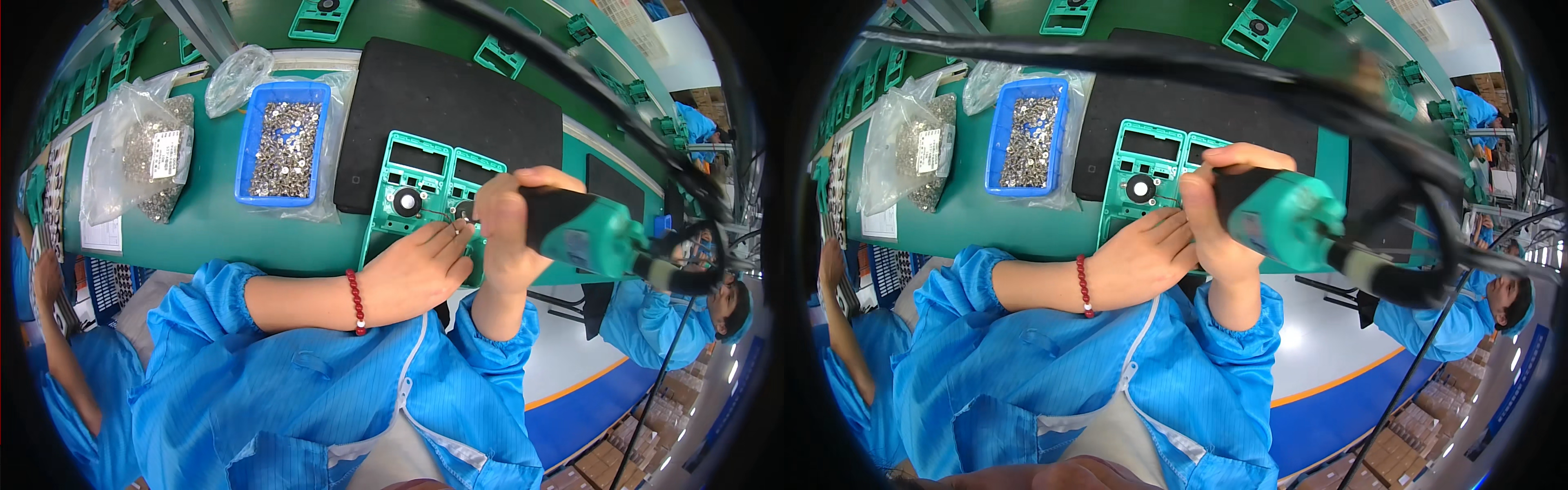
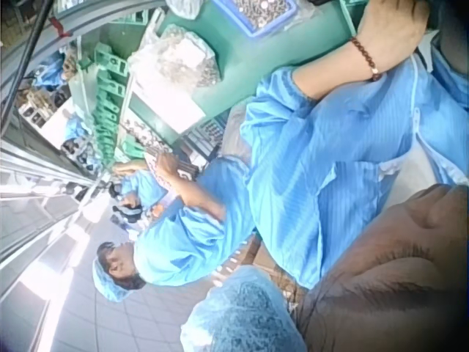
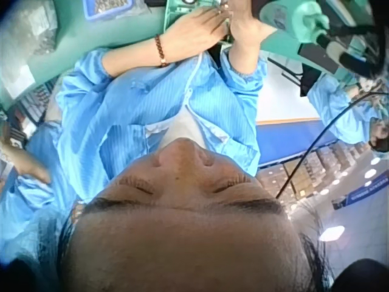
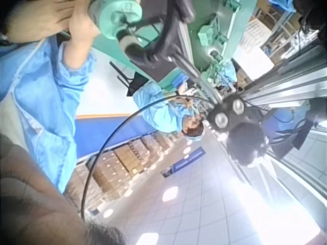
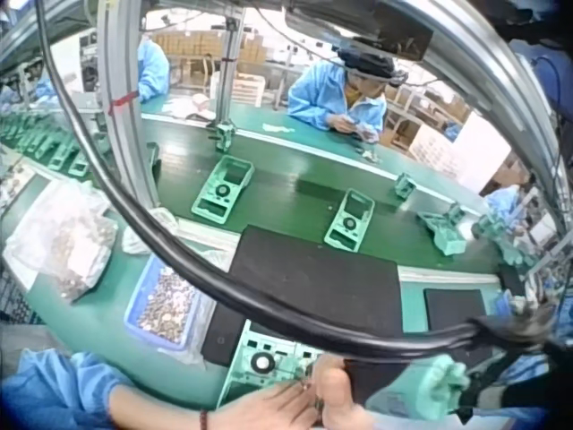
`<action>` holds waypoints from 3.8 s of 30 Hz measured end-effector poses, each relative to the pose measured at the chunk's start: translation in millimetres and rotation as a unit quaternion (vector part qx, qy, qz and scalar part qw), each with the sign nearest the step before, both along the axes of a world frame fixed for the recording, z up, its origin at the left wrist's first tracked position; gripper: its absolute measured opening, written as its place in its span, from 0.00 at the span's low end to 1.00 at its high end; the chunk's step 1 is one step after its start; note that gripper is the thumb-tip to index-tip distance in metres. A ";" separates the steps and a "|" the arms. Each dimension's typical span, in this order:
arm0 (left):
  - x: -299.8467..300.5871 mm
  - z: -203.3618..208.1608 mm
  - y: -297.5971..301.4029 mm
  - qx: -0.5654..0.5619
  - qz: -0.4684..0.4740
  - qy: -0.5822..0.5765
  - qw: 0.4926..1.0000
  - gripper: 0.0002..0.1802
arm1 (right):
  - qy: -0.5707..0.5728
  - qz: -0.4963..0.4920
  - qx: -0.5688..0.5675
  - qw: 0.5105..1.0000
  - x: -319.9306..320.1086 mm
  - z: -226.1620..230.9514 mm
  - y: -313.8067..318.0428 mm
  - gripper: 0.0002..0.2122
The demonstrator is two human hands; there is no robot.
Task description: The person drives screws into green electronic device housings using an overhead-mounted electric screwdriver on an assembly line.
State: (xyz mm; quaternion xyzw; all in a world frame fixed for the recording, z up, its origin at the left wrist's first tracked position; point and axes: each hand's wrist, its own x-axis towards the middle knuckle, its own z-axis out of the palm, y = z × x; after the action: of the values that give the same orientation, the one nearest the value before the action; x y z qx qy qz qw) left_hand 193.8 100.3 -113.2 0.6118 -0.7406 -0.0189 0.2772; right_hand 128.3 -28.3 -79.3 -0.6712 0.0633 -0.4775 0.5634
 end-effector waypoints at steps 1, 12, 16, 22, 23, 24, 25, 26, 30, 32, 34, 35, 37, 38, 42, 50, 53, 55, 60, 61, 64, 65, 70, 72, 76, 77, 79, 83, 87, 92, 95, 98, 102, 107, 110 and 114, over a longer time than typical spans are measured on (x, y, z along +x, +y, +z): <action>1.3 0.1 0.9 -0.011 -0.007 0.023 1.000 0.09 | -0.020 0.001 0.014 1.000 -1.5 5.8 0.0 0.17; 26.7 10.1 19.4 -0.032 0.078 0.367 0.926 0.12 | -0.057 0.075 0.105 0.990 -14.4 40.0 33.7 0.19; 23.2 6.7 19.5 -0.059 0.083 0.375 0.922 0.14 | 0.010 0.056 0.039 0.998 -11.4 42.6 43.2 0.16; 21.1 11.7 21.8 -0.098 0.073 0.390 0.913 0.15 | 0.027 0.082 0.041 0.995 -19.6 39.4 35.1 0.17; 19.2 14.0 23.0 -0.083 0.094 0.380 0.917 0.15 | 0.032 0.107 0.023 0.993 -18.6 40.1 31.1 0.17; 22.3 9.1 21.6 -0.068 0.082 0.385 0.917 0.15 | 0.038 0.130 0.003 0.991 -17.7 41.6 29.7 0.17; 24.1 8.5 21.1 -0.072 0.074 0.378 0.920 0.15 | 0.011 0.117 0.028 0.993 -13.2 42.5 38.3 0.17; 24.9 8.2 21.0 -0.077 0.067 0.371 0.923 0.15 | 0.012 0.117 0.027 0.993 -13.0 43.0 39.9 0.17; 19.8 9.6 19.0 -0.099 0.080 0.372 0.919 0.13 | 0.028 0.101 0.037 0.994 -21.4 37.8 35.0 0.17; 25.1 8.6 19.0 -0.124 0.049 0.377 0.917 0.13 | 0.040 0.091 0.043 0.994 -23.7 36.7 32.9 0.16; 21.4 10.7 19.7 -0.114 0.062 0.376 0.918 0.13 | 0.033 0.095 0.028 0.995 -20.5 38.6 33.1 0.16; 18.9 12.3 19.9 -0.105 0.076 0.375 0.918 0.13 | 0.029 0.098 0.020 0.995 -18.3 39.8 33.3 0.17; 18.6 11.3 18.7 -0.102 0.079 0.363 0.923 0.13 | 0.022 0.099 0.005 0.995 -15.5 41.5 35.9 0.17; 19.6 9.2 17.3 -0.109 0.069 0.353 0.927 0.13 | 0.017 0.085 0.008 0.996 -14.4 41.0 38.9 0.17; 18.2 5.9 16.3 -0.093 0.076 0.352 0.928 0.18 | 0.020 0.083 0.014 0.996 -16.1 42.8 35.5 0.17; 18.9 8.7 2.2 -0.018 0.034 0.135 0.990 0.34 | -0.073 -0.049 0.040 0.995 -19.6 16.0 -6.4 0.14; 14.1 3.5 4.0 0.061 0.033 0.025 0.997 0.40 | -0.047 -0.078 0.055 0.994 -18.6 0.5 -17.5 0.13; 14.1 4.3 2.4 0.066 0.031 0.026 0.997 0.39 | -0.036 -0.083 0.066 0.994 -18.1 -6.6 -22.7 0.13; 13.9 3.7 0.3 0.074 0.030 0.027 0.996 0.39 | 0.000 -0.058 0.013 0.998 -14.6 -17.0 -32.2 0.09; 13.7 3.3 0.3 0.072 0.032 0.026 0.997 0.39 | 0.000 -0.057 0.016 0.998 -13.9 -18.0 -32.3 0.09; 13.7 2.7 -0.6 0.069 0.035 0.027 0.997 0.38 | 0.013 -0.064 0.020 0.998 -13.1 -19.4 -33.0 0.10; 13.7 2.7 -0.9 0.065 0.034 0.029 0.997 0.38 | 0.017 -0.062 0.011 0.998 -13.3 -20.0 -34.6 0.09; 13.2 2.5 -0.7 0.070 0.035 0.025 0.997 0.38 | 0.026 -0.060 -0.027 0.998 -14.4 -26.4 -41.3 0.08; 12.9 1.9 -0.8 0.071 0.035 0.027 0.996 0.38 | 0.036 -0.071 -0.052 0.995 -15.7 -28.5 -41.8 0.07; 12.7 2.9 -1.8 0.072 0.036 0.021 0.997 0.38 | 0.028 -0.060 -0.039 0.997 -13.8 -27.1 -41.6 0.07; 12.6 3.0 -2.1 0.073 0.036 0.018 0.996 0.38 | 0.037 -0.063 -0.049 0.996 -14.4 -27.5 -42.4 0.07; 12.7 2.8 -2.5 0.075 0.036 0.019 0.996 0.38 | 0.047 -0.068 -0.058 0.995 -15.2 -27.8 -41.0 0.07; 12.7 2.9 -2.7 0.070 0.037 0.019 0.997 0.38 | 0.017 -0.077 0.079 0.994 -14.7 -26.3 -35.3 0.13; 11.8 3.0 -2.2 0.064 0.038 0.020 0.997 0.38 | 0.026 -0.041 0.126 0.991 -13.5 -24.3 -37.0 0.12; 9.8 3.8 -1.8 0.055 0.043 0.028 0.997 0.38 | 0.001 -0.054 0.162 0.985 -10.1 -19.6 -27.3 0.10; 9.7 4.5 2.1 0.054 0.049 0.015 0.997 0.39 | 0.063 -0.164 0.049 0.983 -4.5 -15.4 -12.3 0.12; 11.7 7.8 0.5 0.053 0.033 0.000 0.998 0.39 | -0.067 -0.190 0.011 0.979 -10.7 4.5 -3.3 0.12; 40.0 21.8 2.3 -0.034 0.025 0.052 0.998 0.26 | -0.061 -0.075 0.000 0.995 -24.1 39.8 0.9 0.13; 128.4 47.1 40.1 0.042 0.240 0.023 0.970 0.13 | -0.058 -0.101 0.033 0.993 -35.1 32.7 7.1 0.13; 163.8 26.1 58.9 0.226 0.253 -0.111 0.934 0.15 | -0.044 -0.124 0.020 0.991 -40.8 30.6 7.0 0.13; 163.4 19.7 63.7 0.253 0.210 -0.128 0.936 0.12 | -0.037 -0.096 0.031 0.994 -36.0 29.0 9.0 0.12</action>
State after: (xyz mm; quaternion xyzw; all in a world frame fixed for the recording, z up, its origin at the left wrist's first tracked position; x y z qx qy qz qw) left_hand 357.2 164.0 -93.4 0.8007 -0.5949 -0.0687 0.0137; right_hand 92.3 -19.3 -50.2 -0.6261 0.1218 -0.5516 0.5375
